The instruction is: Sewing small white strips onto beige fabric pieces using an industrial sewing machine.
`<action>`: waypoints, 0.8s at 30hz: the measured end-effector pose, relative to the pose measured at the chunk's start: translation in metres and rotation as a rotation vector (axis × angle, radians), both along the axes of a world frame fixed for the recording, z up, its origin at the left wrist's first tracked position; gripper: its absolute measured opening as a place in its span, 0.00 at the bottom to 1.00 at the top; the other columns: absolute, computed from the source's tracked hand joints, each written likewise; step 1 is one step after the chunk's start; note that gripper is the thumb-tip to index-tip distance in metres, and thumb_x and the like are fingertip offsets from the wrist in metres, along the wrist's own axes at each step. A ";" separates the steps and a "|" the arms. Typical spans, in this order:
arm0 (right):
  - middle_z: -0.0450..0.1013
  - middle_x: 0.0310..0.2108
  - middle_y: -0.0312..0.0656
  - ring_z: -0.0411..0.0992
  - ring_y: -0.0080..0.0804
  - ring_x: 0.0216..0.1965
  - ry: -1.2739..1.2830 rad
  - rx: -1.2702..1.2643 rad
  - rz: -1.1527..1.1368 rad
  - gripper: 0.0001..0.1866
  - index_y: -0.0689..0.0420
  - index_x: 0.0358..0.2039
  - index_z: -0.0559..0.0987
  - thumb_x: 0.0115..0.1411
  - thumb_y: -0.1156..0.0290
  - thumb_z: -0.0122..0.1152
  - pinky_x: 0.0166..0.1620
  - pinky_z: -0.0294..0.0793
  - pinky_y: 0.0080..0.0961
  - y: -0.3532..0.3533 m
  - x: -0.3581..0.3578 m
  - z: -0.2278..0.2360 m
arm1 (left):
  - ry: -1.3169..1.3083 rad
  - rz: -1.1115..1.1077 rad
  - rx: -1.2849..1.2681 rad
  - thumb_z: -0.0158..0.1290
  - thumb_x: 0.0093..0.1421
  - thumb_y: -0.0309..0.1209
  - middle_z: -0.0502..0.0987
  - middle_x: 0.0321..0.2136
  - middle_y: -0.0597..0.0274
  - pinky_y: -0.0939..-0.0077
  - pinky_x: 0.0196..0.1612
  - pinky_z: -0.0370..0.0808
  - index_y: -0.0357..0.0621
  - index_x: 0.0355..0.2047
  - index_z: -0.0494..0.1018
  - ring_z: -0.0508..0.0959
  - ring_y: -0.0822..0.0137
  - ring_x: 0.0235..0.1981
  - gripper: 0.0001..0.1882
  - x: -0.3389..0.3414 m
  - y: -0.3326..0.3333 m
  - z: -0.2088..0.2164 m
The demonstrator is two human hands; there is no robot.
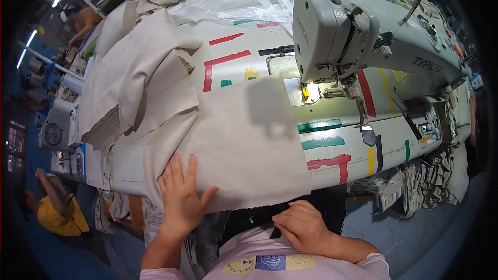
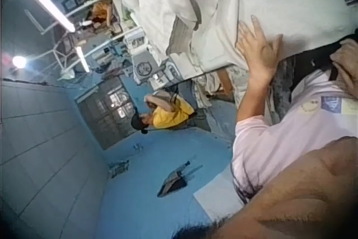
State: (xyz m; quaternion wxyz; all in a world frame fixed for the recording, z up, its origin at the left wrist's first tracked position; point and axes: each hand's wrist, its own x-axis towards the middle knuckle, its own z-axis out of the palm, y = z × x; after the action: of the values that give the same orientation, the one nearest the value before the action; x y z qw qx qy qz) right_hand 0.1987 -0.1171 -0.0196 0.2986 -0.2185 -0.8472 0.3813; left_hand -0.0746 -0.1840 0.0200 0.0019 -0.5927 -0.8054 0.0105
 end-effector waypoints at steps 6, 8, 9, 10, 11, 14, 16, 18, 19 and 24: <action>0.76 0.27 0.41 0.74 0.41 0.27 0.056 0.171 -0.259 0.12 0.60 0.33 0.80 0.45 0.83 0.66 0.41 0.75 0.39 0.043 -0.004 0.017 | -0.269 -0.623 0.118 0.55 0.56 0.26 0.77 0.47 0.48 0.62 0.47 0.74 0.38 0.47 0.74 0.77 0.51 0.44 0.18 0.020 0.116 0.030; 0.76 0.28 0.42 0.74 0.41 0.29 0.018 0.229 -0.335 0.13 0.60 0.34 0.79 0.45 0.82 0.66 0.41 0.73 0.38 0.057 -0.006 0.013 | -0.177 -0.825 0.201 0.53 0.54 0.22 0.78 0.46 0.52 0.62 0.47 0.73 0.38 0.48 0.74 0.77 0.52 0.43 0.19 0.021 0.184 0.014; 0.76 0.28 0.42 0.73 0.42 0.29 0.023 0.227 -0.373 0.12 0.60 0.33 0.79 0.46 0.82 0.65 0.41 0.71 0.38 0.061 -0.008 0.012 | -0.099 -0.909 0.280 0.52 0.53 0.20 0.78 0.45 0.55 0.63 0.47 0.73 0.39 0.49 0.74 0.77 0.53 0.43 0.20 0.016 0.215 0.005; 0.76 0.28 0.42 0.73 0.42 0.29 0.024 0.228 -0.376 0.12 0.60 0.33 0.79 0.46 0.82 0.65 0.41 0.71 0.38 0.063 -0.009 0.012 | -0.151 -1.001 0.332 0.53 0.52 0.23 0.77 0.40 0.58 0.65 0.44 0.74 0.41 0.42 0.75 0.77 0.56 0.40 0.15 0.009 0.242 -0.006; 0.76 0.28 0.42 0.73 0.42 0.30 0.013 0.234 -0.419 0.12 0.60 0.33 0.79 0.46 0.82 0.65 0.42 0.71 0.38 0.065 -0.009 0.013 | -0.206 -1.097 0.382 0.54 0.51 0.26 0.75 0.34 0.61 0.68 0.41 0.75 0.42 0.36 0.75 0.76 0.59 0.38 0.10 0.008 0.261 -0.009; 0.76 0.28 0.41 0.72 0.42 0.32 -0.012 0.212 -0.497 0.11 0.59 0.34 0.79 0.47 0.82 0.65 0.44 0.68 0.38 0.071 -0.004 0.011 | -0.156 -1.135 0.159 0.54 0.51 0.24 0.75 0.32 0.63 0.68 0.43 0.74 0.44 0.31 0.75 0.76 0.61 0.39 0.06 0.010 0.282 -0.004; 0.75 0.30 0.41 0.71 0.41 0.33 -0.035 0.231 -0.555 0.13 0.60 0.36 0.79 0.48 0.80 0.66 0.43 0.65 0.37 0.077 -0.004 0.012 | -0.114 -1.191 0.157 0.54 0.50 0.24 0.74 0.31 0.63 0.68 0.41 0.75 0.43 0.27 0.75 0.76 0.61 0.39 0.03 0.011 0.284 0.004; 0.75 0.30 0.40 0.71 0.40 0.33 -0.072 0.212 -0.591 0.14 0.60 0.38 0.79 0.49 0.78 0.67 0.43 0.64 0.37 0.082 -0.007 0.012 | -0.105 -1.165 0.259 0.55 0.49 0.23 0.74 0.31 0.63 0.68 0.39 0.75 0.41 0.24 0.75 0.76 0.61 0.37 0.01 0.009 0.286 0.003; 0.75 0.31 0.40 0.70 0.39 0.34 -0.099 0.200 -0.614 0.15 0.61 0.40 0.78 0.50 0.76 0.67 0.43 0.62 0.37 0.085 -0.010 0.013 | -0.106 -1.166 0.255 0.55 0.49 0.23 0.74 0.31 0.63 0.68 0.39 0.75 0.41 0.24 0.75 0.76 0.61 0.37 0.01 0.009 0.285 0.002; 0.72 0.27 0.38 0.67 0.37 0.31 -0.187 0.146 -0.618 0.18 0.61 0.43 0.78 0.51 0.73 0.68 0.43 0.58 0.36 0.100 -0.024 0.020 | -0.233 -1.126 0.527 0.56 0.50 0.23 0.73 0.31 0.64 0.68 0.37 0.76 0.40 0.25 0.75 0.76 0.61 0.33 0.01 0.017 0.277 -0.014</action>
State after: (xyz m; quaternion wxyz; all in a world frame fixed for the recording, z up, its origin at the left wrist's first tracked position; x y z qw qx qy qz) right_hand 0.1749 -0.0169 0.0008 0.3361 -0.4773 -0.7896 0.1892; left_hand -0.0580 0.0932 0.0056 0.0653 -0.9026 -0.3405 -0.2553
